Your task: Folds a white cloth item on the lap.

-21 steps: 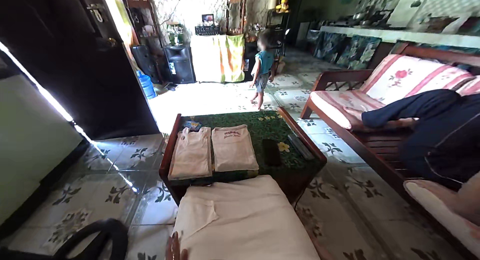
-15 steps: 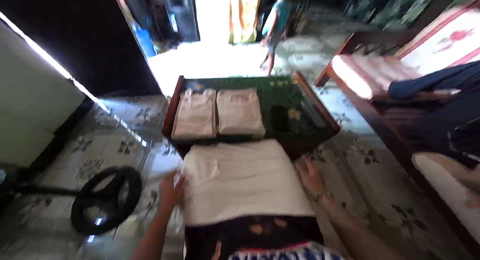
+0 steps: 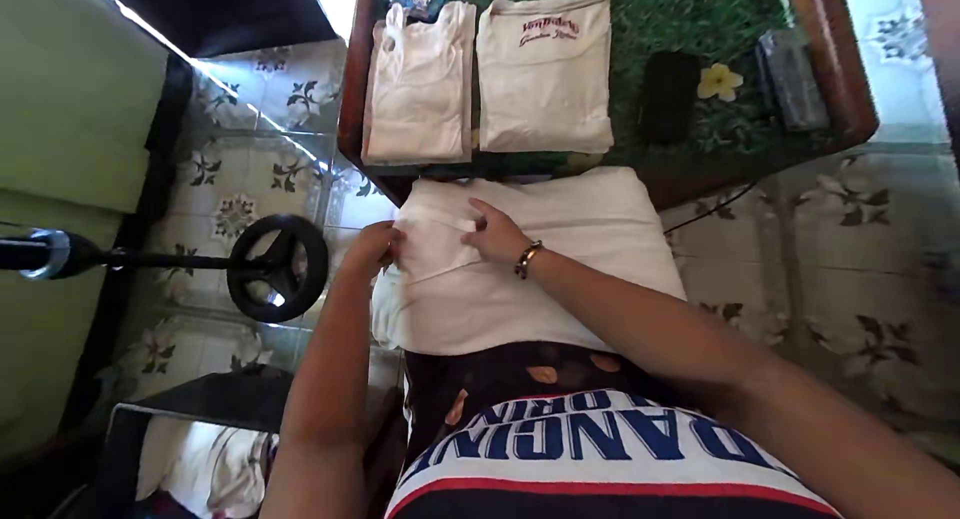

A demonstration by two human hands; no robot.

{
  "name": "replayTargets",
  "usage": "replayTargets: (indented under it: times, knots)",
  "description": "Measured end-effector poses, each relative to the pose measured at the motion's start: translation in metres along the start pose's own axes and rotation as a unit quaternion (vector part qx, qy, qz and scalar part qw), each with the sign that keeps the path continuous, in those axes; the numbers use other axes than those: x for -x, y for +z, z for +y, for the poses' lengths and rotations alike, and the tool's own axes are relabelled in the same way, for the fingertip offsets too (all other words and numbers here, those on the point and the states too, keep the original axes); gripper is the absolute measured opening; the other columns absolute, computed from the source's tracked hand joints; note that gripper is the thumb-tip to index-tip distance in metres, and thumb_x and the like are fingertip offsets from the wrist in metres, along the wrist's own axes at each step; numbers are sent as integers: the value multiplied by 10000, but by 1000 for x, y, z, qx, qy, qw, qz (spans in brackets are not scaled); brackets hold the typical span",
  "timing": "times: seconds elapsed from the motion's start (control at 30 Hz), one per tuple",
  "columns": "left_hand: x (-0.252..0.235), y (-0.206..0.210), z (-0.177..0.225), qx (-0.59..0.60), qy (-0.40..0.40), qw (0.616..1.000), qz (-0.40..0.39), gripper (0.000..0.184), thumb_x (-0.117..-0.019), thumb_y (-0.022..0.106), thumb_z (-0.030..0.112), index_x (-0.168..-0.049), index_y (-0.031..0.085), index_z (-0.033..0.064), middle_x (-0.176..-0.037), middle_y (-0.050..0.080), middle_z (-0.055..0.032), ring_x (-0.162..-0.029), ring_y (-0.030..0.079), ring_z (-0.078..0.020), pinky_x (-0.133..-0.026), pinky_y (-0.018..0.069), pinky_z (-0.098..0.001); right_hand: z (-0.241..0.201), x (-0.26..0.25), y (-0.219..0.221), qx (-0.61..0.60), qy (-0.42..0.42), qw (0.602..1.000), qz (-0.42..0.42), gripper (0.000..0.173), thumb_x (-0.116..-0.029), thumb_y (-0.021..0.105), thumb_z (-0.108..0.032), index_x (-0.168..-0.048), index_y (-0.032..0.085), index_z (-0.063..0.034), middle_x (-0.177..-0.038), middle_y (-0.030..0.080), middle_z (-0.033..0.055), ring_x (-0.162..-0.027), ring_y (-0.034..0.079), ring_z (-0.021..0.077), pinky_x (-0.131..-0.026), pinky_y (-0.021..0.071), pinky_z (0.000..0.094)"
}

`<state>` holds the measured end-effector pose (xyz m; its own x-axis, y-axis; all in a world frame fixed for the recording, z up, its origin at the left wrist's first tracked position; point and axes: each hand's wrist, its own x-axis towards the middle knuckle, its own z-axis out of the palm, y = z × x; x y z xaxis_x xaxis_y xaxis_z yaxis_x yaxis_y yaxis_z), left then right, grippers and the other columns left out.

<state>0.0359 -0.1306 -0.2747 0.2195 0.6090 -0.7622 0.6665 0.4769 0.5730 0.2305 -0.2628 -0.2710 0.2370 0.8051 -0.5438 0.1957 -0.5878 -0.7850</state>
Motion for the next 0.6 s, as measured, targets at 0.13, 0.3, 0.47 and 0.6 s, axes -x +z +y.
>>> replayTargets:
  times: [0.13,0.3,0.47,0.6]
  knots:
    - [14,-9,-37,156,126,980,-10,256,-1026,513,47,-1282,519,43,-900,647,-25,-723,631,-82,-678,559,-266,5,24,14,103,-328,937,62,526,-899,628,16,-1421,559,2,-1102,697,189,-998,656,316,-900,544,463]
    - [26,-22,-111,202,193,959,-49,180,-942,427,-10,-926,573,95,-1170,663,-22,-1032,652,-121,-882,562,-354,41,42,30,254,-562,787,31,392,-908,578,-23,-1239,729,-168,-970,702,119,-913,653,330,-813,503,519]
    - [18,-33,-92,153,102,979,90,244,-976,465,-40,-1210,534,-39,-1134,611,-123,-910,663,-168,-799,580,-349,47,52,1,274,-563,780,-2,415,-970,561,-303,-1362,660,-207,-1119,688,122,-1015,633,324,-934,443,560]
    - [-4,-41,-35,84,88,985,122,385,-1083,451,185,-1425,475,11,-1303,589,-191,-1108,621,-233,-909,522,-404,62,43,-79,317,-449,829,104,356,-997,537,-248,-1276,715,-116,-1167,717,153,-1112,665,353,-982,480,582]
